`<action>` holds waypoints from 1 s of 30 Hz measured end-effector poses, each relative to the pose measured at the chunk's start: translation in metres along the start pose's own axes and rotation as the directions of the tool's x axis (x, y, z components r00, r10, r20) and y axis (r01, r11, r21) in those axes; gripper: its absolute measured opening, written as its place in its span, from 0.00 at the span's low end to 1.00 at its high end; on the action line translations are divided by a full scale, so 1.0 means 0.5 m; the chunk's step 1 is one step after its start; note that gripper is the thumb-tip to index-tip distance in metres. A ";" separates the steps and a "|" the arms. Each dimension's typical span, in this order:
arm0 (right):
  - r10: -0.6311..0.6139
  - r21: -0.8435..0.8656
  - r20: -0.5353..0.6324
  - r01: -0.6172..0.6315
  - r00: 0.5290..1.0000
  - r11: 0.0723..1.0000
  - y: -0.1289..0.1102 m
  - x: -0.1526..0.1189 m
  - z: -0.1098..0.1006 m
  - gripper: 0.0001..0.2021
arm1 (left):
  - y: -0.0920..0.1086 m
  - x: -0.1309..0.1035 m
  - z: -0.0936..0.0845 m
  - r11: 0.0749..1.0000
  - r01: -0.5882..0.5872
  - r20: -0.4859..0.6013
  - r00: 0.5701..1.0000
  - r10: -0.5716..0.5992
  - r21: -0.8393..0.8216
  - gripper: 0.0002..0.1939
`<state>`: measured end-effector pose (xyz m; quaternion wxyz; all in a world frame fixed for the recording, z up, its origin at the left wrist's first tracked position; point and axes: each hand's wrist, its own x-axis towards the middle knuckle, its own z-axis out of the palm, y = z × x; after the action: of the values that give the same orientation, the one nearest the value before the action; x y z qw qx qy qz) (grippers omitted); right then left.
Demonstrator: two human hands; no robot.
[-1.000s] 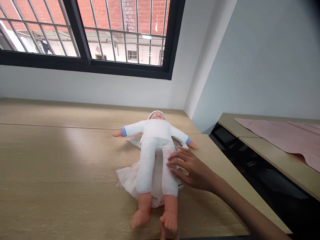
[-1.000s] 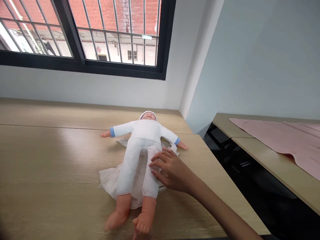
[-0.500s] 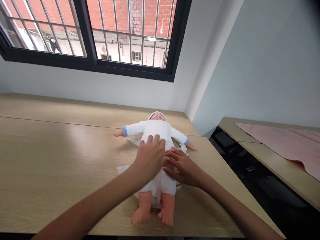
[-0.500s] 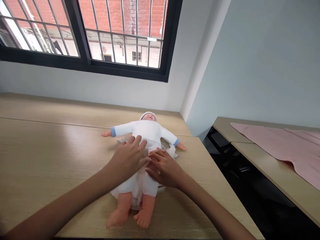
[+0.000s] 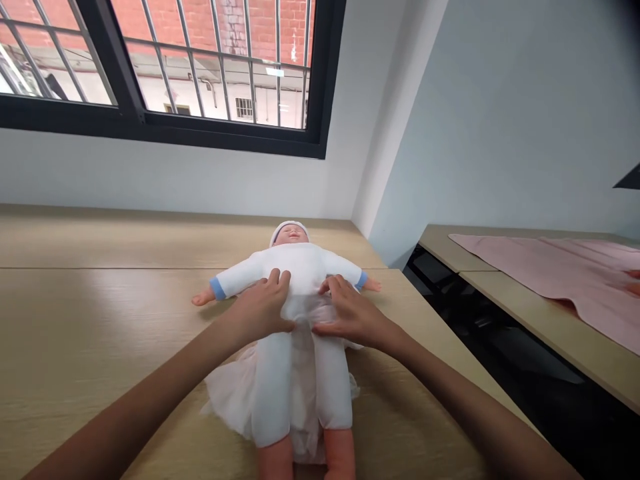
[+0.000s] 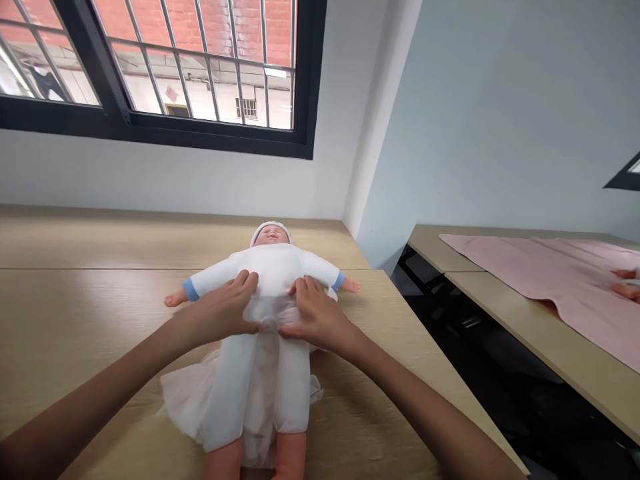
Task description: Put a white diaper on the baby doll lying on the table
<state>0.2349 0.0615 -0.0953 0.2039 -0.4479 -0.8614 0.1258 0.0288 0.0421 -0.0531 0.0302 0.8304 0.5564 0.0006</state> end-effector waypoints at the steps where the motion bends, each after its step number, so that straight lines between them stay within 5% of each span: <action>1: -0.023 -0.037 0.000 0.023 1.000 0.999 -0.004 -0.004 0.005 0.21 | 0.005 -0.004 0.008 1.000 -0.001 -0.007 1.000 0.001 0.020 0.20; 4: -0.126 -0.112 -0.030 0.122 0.992 0.986 -0.018 -0.026 0.032 0.23 | 0.027 -0.024 0.038 0.997 0.030 -0.044 0.999 -0.027 0.070 0.22; 10: -0.181 -0.095 -0.065 0.174 0.981 0.980 -0.018 -0.074 0.079 0.35 | 0.041 -0.059 0.074 0.999 0.047 0.033 0.998 -0.048 0.026 0.47; 19: -0.367 -0.182 0.079 0.375 0.927 0.909 0.018 -0.075 0.043 0.30 | -0.073 -0.056 0.081 0.979 -0.179 0.080 0.979 0.187 -0.102 0.55; 23: -0.512 -0.282 0.150 0.533 0.846 0.798 -0.003 -0.085 0.043 0.14 | -0.088 -0.050 0.074 0.964 -0.217 0.087 0.969 0.232 -0.150 0.53; 30: -0.576 -0.297 0.060 0.565 0.815 0.770 -0.027 -0.126 0.059 0.15 | -0.093 -0.045 0.053 0.952 -0.215 0.086 0.967 0.238 -0.220 0.51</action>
<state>0.2442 0.0009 -0.1311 0.1763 -0.1933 -0.9616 -0.0824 -0.0219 0.0376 -0.0811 0.1477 0.8797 0.4516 0.0161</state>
